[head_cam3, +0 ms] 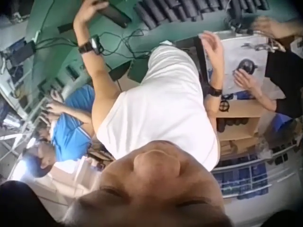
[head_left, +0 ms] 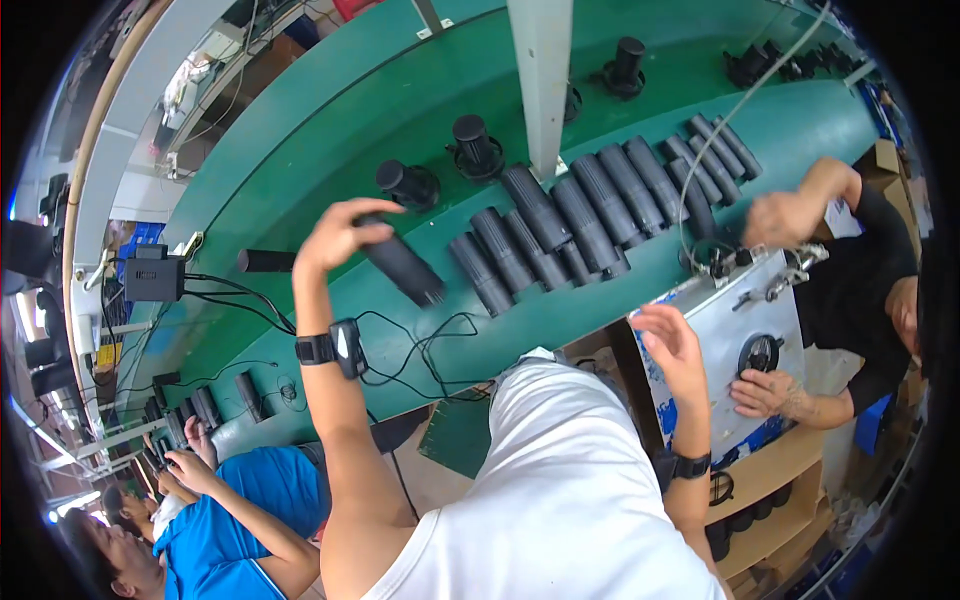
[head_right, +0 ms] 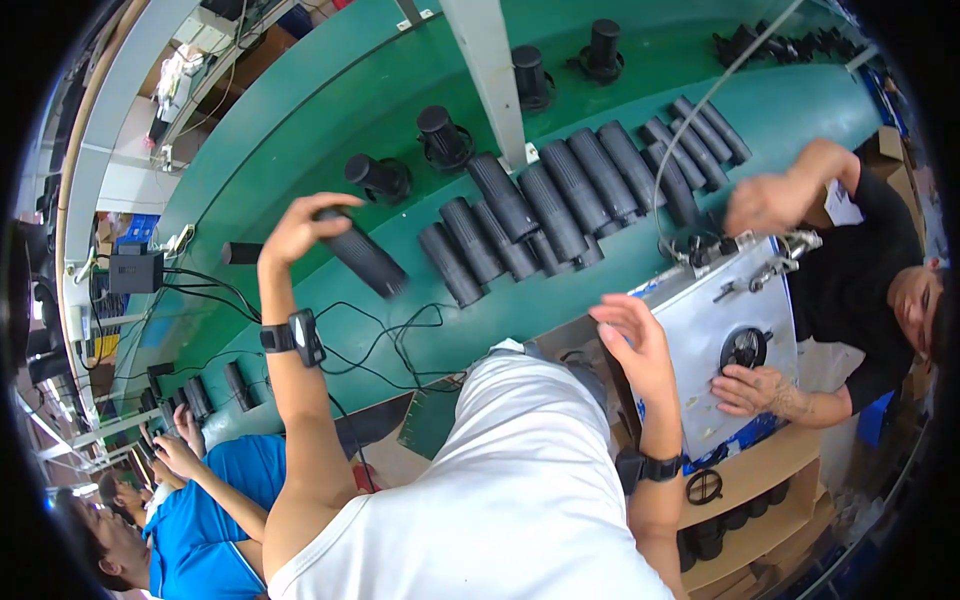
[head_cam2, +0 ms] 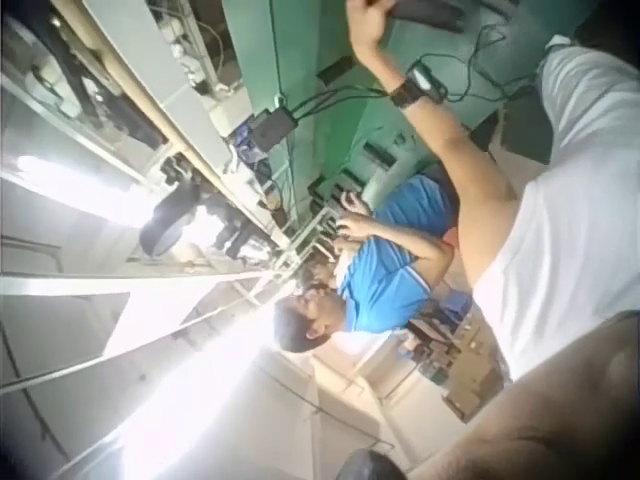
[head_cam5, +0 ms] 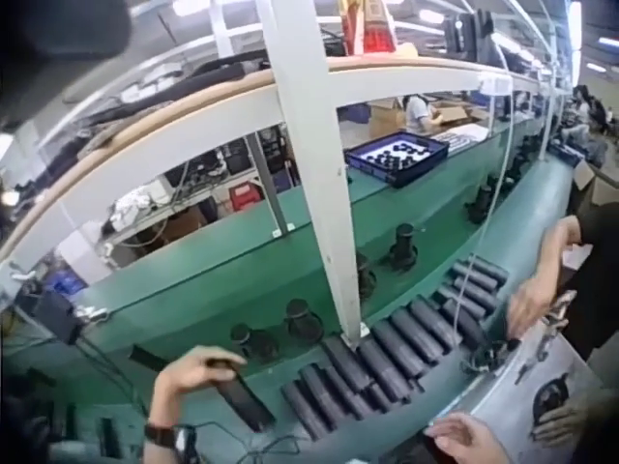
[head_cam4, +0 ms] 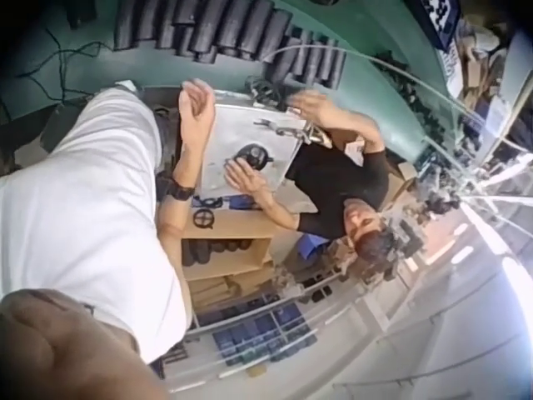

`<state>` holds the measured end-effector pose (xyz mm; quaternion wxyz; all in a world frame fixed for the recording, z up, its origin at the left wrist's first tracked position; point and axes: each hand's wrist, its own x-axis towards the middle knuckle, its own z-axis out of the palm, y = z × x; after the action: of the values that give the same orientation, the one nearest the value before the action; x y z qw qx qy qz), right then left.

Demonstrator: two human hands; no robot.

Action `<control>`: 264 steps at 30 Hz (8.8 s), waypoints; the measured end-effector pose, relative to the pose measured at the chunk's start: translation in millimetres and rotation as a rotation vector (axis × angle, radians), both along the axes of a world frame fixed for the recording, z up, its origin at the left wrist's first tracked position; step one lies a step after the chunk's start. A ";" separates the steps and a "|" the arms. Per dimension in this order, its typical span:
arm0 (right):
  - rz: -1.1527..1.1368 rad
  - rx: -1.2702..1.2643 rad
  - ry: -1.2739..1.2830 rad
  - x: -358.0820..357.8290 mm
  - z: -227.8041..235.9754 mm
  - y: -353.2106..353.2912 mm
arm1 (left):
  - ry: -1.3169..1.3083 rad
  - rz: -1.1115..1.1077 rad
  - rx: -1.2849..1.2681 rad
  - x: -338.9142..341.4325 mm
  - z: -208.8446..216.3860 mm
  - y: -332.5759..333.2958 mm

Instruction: The person picks up a black plastic housing, places it into a metal fixture, and presses down on it. They then remove the housing from the fixture and place it onto a green conveyor belt, repeating this process several times.

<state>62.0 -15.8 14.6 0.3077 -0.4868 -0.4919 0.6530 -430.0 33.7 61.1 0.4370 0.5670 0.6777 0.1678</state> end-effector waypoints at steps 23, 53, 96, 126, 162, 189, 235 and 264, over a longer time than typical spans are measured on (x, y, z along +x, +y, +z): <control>-0.698 0.427 1.191 119.5 -14.1 -58.1 | -1.214 -0.554 -0.965 433.0 -60.0 -41.8; -1.333 0.682 -0.527 153.1 -50.8 -2.3 | -0.363 -0.562 0.634 482.9 -102.1 132.7; 0.306 0.149 -0.355 -57.7 -61.4 12.9 | 0.668 1.108 0.362 -59.3 -185.7 67.9; -0.709 0.232 0.614 55.2 -28.9 -6.0 | -1.200 -0.006 -0.454 373.7 -100.1 -43.5; -1.227 0.819 -0.524 161.3 -52.4 -8.3 | 0.444 -0.918 0.522 532.8 -158.1 185.5; 0.227 0.371 -0.192 -56.9 36.9 32.4 | -0.481 1.016 0.725 66.4 -155.1 -10.9; -0.467 0.359 1.029 64.5 -15.0 8.4 | -1.309 -0.379 -0.242 357.0 -58.3 -22.4; -1.279 0.761 -0.488 167.0 -47.4 1.7 | -0.384 -0.566 0.636 501.9 -131.6 134.4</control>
<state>229.0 -14.0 -32.8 0.6531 -0.6663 -0.3598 0.0100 71.9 168.1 -70.5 0.3875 0.7942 0.3180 0.3433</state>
